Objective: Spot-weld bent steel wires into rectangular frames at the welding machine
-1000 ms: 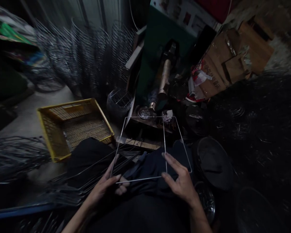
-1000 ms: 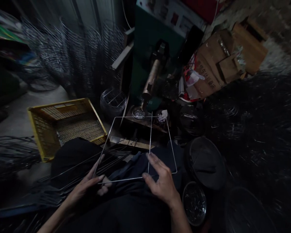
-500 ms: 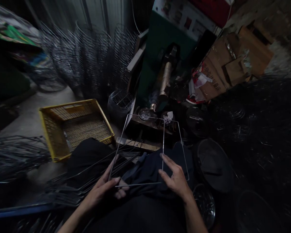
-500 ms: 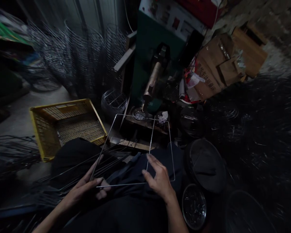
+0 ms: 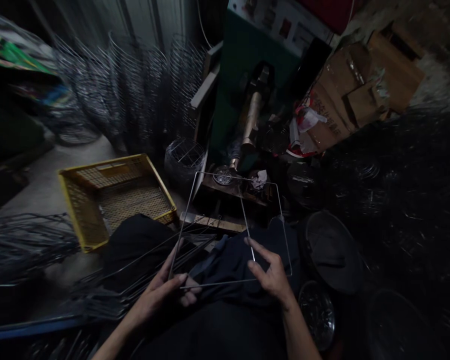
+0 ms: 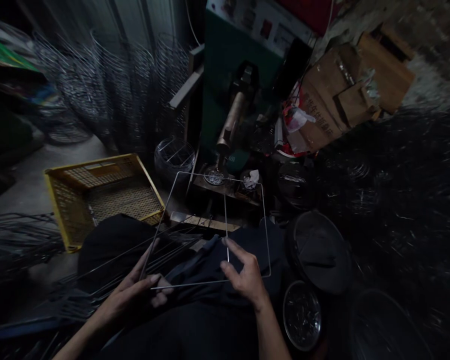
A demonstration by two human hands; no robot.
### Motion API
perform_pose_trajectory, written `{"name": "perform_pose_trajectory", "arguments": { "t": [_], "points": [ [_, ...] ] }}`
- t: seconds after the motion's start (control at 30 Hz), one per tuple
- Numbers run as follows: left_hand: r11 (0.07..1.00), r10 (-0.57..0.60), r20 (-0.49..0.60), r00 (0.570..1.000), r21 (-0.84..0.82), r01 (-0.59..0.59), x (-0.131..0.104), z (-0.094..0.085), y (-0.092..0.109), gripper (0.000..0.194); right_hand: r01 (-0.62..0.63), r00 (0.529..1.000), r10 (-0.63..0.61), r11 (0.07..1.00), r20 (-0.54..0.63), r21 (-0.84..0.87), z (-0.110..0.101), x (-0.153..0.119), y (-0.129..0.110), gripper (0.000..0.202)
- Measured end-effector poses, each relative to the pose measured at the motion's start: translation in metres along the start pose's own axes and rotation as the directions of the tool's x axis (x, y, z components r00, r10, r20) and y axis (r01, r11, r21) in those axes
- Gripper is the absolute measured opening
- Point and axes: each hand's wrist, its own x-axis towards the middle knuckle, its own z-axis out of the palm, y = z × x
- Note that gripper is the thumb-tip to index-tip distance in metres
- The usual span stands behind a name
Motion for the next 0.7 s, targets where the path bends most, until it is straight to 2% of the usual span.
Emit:
{"name": "perform_pose_trajectory", "arguments": {
  "t": [0.13, 0.23, 0.4, 0.47, 0.6, 0.7],
  "points": [
    [1.000, -0.001, 0.009, 1.000, 0.006, 0.001, 0.000, 0.002, 0.004, 0.110, 0.076, 0.993, -0.080, 0.996, 0.089, 0.049, -0.003, -0.011, -0.019, 0.053],
    [0.999, 0.016, 0.018, 1.000, 0.036, -0.017, 0.001, 0.000, 0.005, 0.108, 0.103, 0.992, -0.108, 0.993, 0.070, 0.064, -0.012, -0.020, -0.031, 0.054],
    [0.999, 0.007, 0.021, 1.000, 0.032, -0.007, 0.003, -0.004, 0.003, 0.106, 0.071, 0.996, -0.071, 0.997, -0.056, -0.006, -0.020, -0.016, -0.022, 0.052],
    [1.000, 0.008, 0.028, 1.000, 0.030, -0.009, 0.002, -0.003, 0.002, 0.105, 0.044, 0.998, -0.044, 0.999, -0.055, -0.009, -0.018, -0.011, -0.016, 0.052],
    [0.999, 0.022, 0.040, 0.999, 0.028, -0.023, 0.001, -0.003, -0.001, 0.103, 0.037, 0.998, -0.046, 0.975, 0.034, 0.219, -0.010, -0.009, -0.014, 0.057],
    [1.000, 0.026, 0.051, 0.998, 0.006, -0.026, 0.001, -0.005, -0.002, 0.102, 0.055, 0.998, -0.055, 0.959, -0.007, 0.279, -0.010, -0.009, -0.016, 0.057]
  ]
}}
